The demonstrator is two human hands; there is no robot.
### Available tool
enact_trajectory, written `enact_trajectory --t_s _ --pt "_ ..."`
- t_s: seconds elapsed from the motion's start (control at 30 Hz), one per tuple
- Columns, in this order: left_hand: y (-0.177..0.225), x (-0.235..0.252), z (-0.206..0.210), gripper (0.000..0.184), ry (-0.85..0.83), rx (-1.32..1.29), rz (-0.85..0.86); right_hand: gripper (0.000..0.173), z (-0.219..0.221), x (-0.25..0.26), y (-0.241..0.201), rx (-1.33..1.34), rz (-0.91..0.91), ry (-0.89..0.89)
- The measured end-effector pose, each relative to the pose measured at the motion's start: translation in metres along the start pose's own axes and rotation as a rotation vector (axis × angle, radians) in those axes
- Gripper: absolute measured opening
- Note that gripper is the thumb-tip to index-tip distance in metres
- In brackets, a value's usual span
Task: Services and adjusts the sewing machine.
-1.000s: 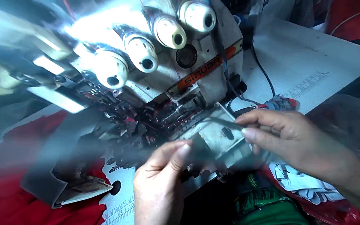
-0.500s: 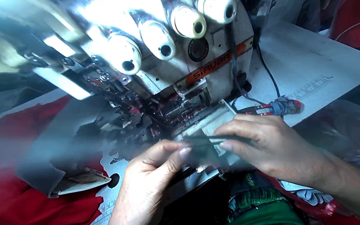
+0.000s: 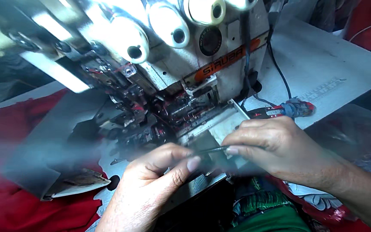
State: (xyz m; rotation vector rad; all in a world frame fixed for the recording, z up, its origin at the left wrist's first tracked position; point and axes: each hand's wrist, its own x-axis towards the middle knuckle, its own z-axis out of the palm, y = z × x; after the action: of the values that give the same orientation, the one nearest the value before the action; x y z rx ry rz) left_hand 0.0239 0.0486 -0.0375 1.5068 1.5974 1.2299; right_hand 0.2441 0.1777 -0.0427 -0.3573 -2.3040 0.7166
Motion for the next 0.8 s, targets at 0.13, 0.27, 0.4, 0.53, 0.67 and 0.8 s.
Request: enact_trajectory --t_s 0.13,0.27,0.4,0.53,0.67,0.8 --pt "-0.001 -0.001 -0.005 0.022 -0.005 0.011 0.042 0.015 0.000 0.005 -0.004 0.048 0.073 0.066" --pt "-0.001 -0.015 -0.006 0.034 0.156 0.061 0.129 0.013 0.006 0.012 -0.007 0.025 0.143 0.106" --pt "-0.015 -0.038 -0.003 0.030 0.422 0.090 0.252 0.012 0.013 0.024 -0.009 0.038 0.220 0.086" --pt "-0.032 -0.054 0.000 0.032 0.564 -0.004 0.169 0.012 0.018 0.038 -0.009 0.127 0.316 0.019" --pt "-0.028 -0.057 -0.001 0.031 0.495 -0.059 0.131 0.015 0.022 0.040 -0.011 0.096 0.175 0.020" --pt "-0.009 -0.041 0.005 0.027 0.400 -0.156 0.141 0.015 0.021 0.036 -0.017 0.080 0.099 0.066"
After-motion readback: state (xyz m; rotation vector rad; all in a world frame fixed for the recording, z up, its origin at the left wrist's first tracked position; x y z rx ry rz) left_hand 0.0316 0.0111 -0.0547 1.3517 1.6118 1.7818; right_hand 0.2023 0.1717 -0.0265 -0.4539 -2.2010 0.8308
